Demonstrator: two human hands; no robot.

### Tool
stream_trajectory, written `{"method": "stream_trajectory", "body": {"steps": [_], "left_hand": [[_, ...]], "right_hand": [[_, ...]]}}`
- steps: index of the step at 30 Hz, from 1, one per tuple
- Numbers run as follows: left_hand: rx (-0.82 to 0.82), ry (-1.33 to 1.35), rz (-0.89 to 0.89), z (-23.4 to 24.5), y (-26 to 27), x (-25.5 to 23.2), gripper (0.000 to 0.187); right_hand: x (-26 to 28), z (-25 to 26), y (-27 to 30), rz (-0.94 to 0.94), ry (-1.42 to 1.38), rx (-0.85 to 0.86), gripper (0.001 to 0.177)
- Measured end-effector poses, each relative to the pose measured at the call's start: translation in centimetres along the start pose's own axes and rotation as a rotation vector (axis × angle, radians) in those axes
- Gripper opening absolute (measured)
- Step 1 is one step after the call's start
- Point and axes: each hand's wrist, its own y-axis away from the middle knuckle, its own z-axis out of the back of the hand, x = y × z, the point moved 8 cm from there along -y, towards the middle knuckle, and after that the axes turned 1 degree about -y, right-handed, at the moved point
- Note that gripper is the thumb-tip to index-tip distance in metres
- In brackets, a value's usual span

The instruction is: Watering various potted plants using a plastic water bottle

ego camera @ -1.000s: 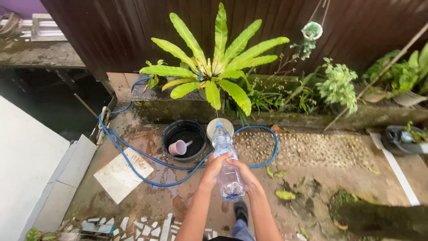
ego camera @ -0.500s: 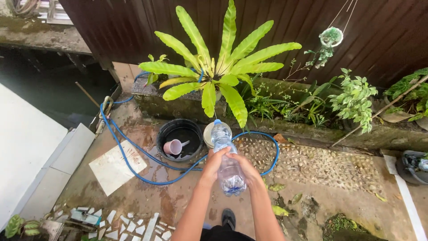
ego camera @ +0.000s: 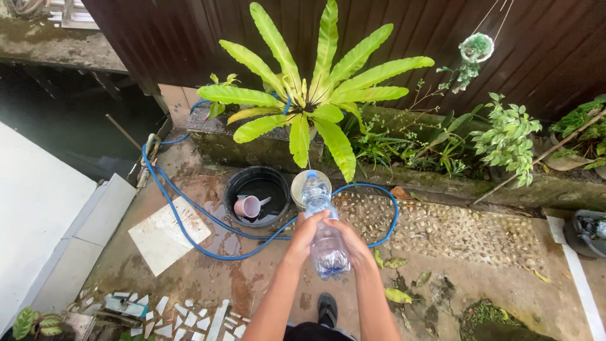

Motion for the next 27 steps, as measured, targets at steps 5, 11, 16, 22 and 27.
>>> {"method": "stream_trajectory", "body": {"steps": [5, 11, 16, 22, 27], "left_hand": [[0.006, -0.047, 0.006, 0.7, -1.2, 0.7, 0.067], [0.038, -0.036, 0.006, 0.1, -2.0, 0.8, 0.070], [0.063, 0.004, -0.005, 0.4, -1.0, -0.8, 0.069], [0.073, 0.040, -0.039, 1.4, 0.1, -2.6, 0.070], [0.099, -0.034, -0.014, 1.3, 1.2, -3.7, 0.096]], "right_hand": [[-0.2, -0.5, -0.3, 0.019, -0.001, -0.015, 0.039], [0.0, 0.1, -1.3, 0.053, -0.010, -0.016, 0.033], [0.7, -0.5, -1.0, 0.088, 0.002, -0.011, 0.036], [1.7, -2.5, 0.6, 0.120, 0.067, 0.012, 0.039], [2.3, -2.5, 0.2, 0.139, 0.055, 0.013, 0.038]]}}
